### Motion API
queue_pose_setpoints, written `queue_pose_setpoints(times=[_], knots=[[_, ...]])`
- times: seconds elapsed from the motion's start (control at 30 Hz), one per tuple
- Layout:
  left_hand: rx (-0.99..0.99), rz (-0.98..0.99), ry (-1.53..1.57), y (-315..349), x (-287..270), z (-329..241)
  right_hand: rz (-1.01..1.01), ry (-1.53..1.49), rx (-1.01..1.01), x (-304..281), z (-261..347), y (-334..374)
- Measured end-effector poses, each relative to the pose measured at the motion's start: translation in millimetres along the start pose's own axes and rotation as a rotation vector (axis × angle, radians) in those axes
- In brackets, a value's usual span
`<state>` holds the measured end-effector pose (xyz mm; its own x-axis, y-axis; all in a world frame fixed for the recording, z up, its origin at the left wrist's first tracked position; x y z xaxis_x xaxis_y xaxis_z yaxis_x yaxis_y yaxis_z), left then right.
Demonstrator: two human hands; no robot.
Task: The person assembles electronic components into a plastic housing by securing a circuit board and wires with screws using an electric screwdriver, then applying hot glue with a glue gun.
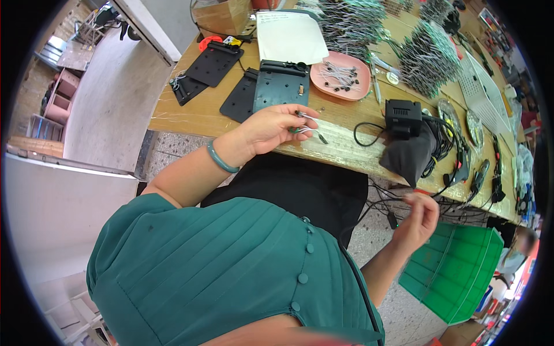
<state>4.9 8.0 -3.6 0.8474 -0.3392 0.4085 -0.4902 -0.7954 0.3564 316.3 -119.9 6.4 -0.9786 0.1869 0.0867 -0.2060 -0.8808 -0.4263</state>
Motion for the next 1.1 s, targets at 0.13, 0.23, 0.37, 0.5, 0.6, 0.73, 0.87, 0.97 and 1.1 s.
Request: queue_pose_setpoints(times=[0.13, 0.23, 0.37, 0.5, 0.6, 0.73, 0.87, 0.97, 1.1], knots=[[0.102, 0.139, -0.012, 0.2, 11.8, -5.2, 0.311, 0.202, 0.083, 78.1, -10.7, -30.4], [0.234, 0.187, -0.059, -12.0, 34.9, 0.8, 0.437, 0.187, 0.153, 104.8, -33.1, -56.0], [0.406, -0.035, -0.270, -5.1, 37.3, -4.8, 0.528, 0.120, 0.138, 106.1, -70.9, -69.5], [0.583, -0.486, -0.774, 13.0, -2.0, -16.0, 0.438, 0.083, 0.297, 103.4, -79.6, -73.1], [0.578, -0.696, -0.836, 18.1, -44.2, -32.9, 0.430, 0.106, 0.272, 103.4, -78.0, -70.1], [0.746, -0.900, -1.418, -2.5, -87.6, -53.1, 0.339, 0.041, 0.272, 102.2, -75.0, -67.6], [0.533, -0.633, -1.292, -24.3, -97.6, -66.7, 0.303, 0.039, 0.168, 99.1, -79.2, -69.3], [0.485, -0.597, -1.279, -26.3, -95.5, -75.8, 0.321, 0.043, 0.150, 95.2, -85.6, -69.7], [0.349, -0.555, -1.006, -15.5, -83.7, -84.4, 0.284, 0.079, 0.213, 94.6, -84.3, -66.0]])
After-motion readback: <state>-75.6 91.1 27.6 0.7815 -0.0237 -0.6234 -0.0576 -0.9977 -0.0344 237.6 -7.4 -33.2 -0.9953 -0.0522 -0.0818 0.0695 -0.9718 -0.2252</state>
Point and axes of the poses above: each hand's wrist, its own y-axis away from the middle knuckle, its own x-axis out of the palm, z = x × y, the point moved 1 cm from there along -y, towards the middle knuckle, and after that the axes turned 7 degrees about -y, right-handed, at the moved point
